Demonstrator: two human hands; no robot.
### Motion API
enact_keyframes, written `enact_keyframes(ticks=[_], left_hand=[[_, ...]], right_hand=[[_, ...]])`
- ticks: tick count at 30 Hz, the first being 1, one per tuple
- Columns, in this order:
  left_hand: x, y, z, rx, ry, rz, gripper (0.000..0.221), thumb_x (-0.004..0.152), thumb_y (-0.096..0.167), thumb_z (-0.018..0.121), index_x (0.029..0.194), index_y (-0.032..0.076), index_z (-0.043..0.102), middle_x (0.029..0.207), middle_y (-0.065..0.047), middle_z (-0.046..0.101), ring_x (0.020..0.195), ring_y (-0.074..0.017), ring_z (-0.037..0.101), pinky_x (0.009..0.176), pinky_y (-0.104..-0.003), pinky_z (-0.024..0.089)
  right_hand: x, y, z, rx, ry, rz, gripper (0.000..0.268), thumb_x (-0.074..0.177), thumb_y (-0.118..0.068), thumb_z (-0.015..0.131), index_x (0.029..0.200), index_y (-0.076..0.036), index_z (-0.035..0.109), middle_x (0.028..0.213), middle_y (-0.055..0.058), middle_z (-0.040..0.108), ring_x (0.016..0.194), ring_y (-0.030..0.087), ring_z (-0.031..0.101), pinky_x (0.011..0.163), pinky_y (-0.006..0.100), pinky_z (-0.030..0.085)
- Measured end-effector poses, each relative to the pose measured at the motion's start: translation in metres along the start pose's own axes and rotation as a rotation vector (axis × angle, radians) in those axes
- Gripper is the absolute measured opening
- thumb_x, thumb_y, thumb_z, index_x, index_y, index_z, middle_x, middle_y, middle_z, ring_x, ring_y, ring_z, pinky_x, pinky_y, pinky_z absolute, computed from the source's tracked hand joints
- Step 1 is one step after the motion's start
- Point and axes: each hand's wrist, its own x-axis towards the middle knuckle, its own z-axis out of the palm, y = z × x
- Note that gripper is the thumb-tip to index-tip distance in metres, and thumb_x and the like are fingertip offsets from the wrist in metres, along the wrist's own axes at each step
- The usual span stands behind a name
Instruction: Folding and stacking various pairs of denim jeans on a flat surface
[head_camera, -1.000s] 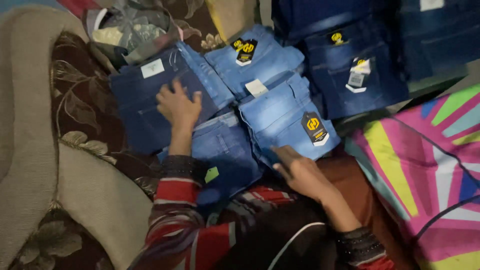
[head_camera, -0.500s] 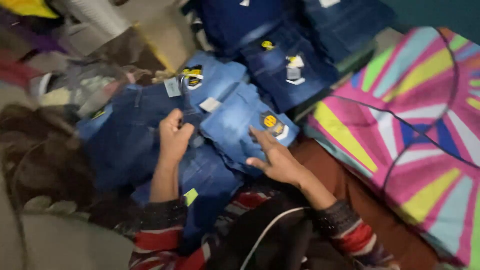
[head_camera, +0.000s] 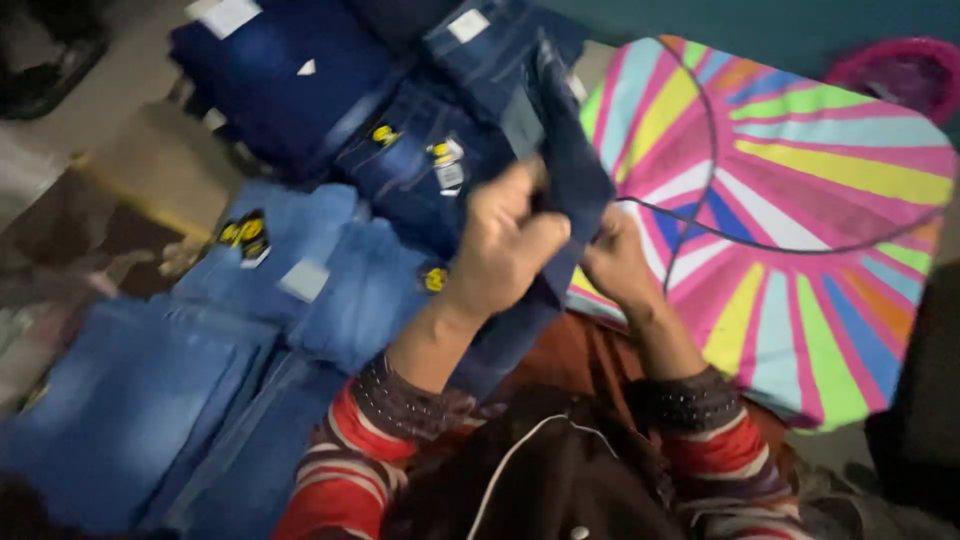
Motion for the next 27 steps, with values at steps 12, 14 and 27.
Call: enact_keyframes(ticks=[12,14,27], left_hand=[[0.028,-0.052,0.012,-0.008,0.226,0.039,0.019,0.093,-0.004,0.059,0.110,0.004,0.054,0.098,-0.007,0.067,0.081,-0.0135,0.060,0.076,-0.026,0.051],[0.009,-0.106,0.005,0.088,0.299,-0.133,0.024,0.082,-0.002,0.060,0.106,-0.002,0.062,0.098,-0.012,0.067,0.090,-0.0196,0.061,0.084,-0.037,0.050],[-0.034,-0.250,-0.088,-0.182,0.558,-0.833,0.035,0.091,0.045,0.061,0.108,0.016,0.050,0.105,-0.005,0.059,0.085,-0.0223,0.057,0.059,-0.036,0.044]], right_hand=[[0.028,-0.203,-0.132,-1.076,0.567,-0.509,0.027,0.083,0.016,0.082,0.107,0.005,0.076,0.095,0.019,0.054,0.088,0.035,0.049,0.088,0.050,0.047],[-0.003,-0.154,-0.118,-1.143,0.513,-0.440,0.006,0.094,0.004,0.073,0.093,-0.002,0.072,0.086,0.013,0.053,0.077,0.031,0.049,0.076,0.043,0.044],[-0.125,-0.064,-0.084,-0.677,0.019,0.342,0.011,0.090,-0.016,0.072,0.094,-0.007,0.067,0.081,0.014,0.060,0.077,0.043,0.068,0.065,0.050,0.055]])
